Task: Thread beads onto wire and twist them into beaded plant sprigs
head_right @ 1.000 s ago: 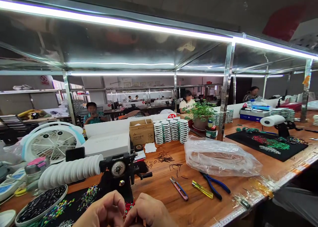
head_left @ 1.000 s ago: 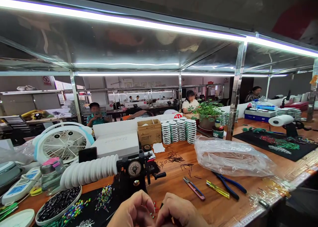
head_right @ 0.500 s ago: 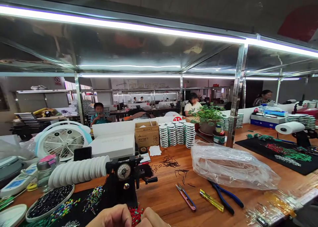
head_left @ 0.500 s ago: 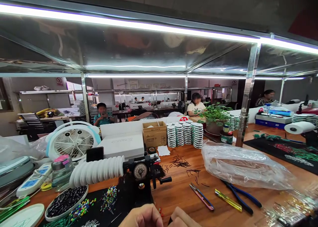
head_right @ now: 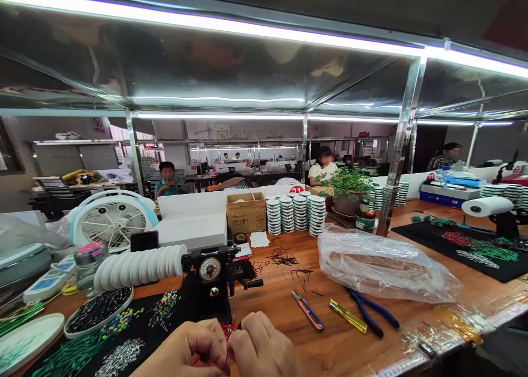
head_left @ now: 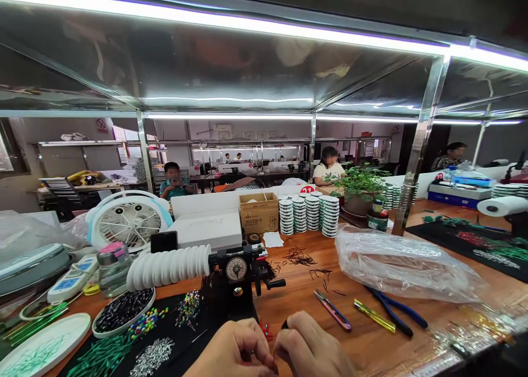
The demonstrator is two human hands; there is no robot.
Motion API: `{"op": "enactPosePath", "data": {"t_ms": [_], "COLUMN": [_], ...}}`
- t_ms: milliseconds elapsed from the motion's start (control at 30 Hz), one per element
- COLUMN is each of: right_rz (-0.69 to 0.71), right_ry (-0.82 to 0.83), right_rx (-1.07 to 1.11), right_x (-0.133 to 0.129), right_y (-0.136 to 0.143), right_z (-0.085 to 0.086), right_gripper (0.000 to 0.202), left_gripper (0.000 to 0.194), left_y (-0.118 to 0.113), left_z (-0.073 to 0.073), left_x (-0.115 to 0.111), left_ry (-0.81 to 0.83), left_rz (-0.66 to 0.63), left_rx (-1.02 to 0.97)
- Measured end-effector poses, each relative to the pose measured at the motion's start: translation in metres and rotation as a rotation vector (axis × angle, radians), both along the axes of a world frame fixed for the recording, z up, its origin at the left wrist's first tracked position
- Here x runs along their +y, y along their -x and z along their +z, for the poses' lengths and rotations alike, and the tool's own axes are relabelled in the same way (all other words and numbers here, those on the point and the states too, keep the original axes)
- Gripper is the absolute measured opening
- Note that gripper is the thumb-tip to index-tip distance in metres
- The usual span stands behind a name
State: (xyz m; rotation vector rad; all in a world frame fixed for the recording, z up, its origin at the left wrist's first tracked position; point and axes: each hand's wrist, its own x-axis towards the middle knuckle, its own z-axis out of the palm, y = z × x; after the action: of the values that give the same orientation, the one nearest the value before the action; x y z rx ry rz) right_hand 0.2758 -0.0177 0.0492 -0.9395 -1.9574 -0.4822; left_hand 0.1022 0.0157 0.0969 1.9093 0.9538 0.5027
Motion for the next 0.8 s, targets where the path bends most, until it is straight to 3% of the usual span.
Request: {"op": "enactPosePath", "data": {"t_ms": [200,367,467,567,633,700,800], "right_rz": [0.056,0.044,0.149,0.335,0.438,0.472,0.413], "right_ry": [-0.074,-0.057,0.208,0.74,1.006,1.114,1.125], "right_rx": [0.127,0.211,0.41,0.647,0.731,0.775,0.814], "right_x": [0.008,0.008,0.002,-0.006,-0.011,-0.014,-0.016], "right_y": [0.002,0.004,0.0,-0.006,-0.008,-0.007,-0.002], "right_z": [-0.005,-0.006,0.003,0.017,0.025,0.03,0.03], "right_gripper": [0.031,0.03,0.025,0.023,0.024,0.022,0.019], "left_gripper": [0.019,0.014,0.013,0.016,0.018,0.02,0.023], "left_y": [0.001,0.001,0.001,0.002,0.002,0.001,-0.001], "left_z": [-0.003,-0.001,0.002,0.004,0.004,0.006,0.009], "left_x": [0.002,0.002,0.0,-0.002,-0.003,-0.004,-0.008], "left_ry": [0.015,0.001,0.051,0.112,0.105,0.054,-0.039], "left_rz": [-0.054,-0.05,-0.019,0.038,0.1,0.147,0.155], "left_rx": [-0.044,-0.013,-0.075,-0.172,-0.159,-0.082,0.031]}}
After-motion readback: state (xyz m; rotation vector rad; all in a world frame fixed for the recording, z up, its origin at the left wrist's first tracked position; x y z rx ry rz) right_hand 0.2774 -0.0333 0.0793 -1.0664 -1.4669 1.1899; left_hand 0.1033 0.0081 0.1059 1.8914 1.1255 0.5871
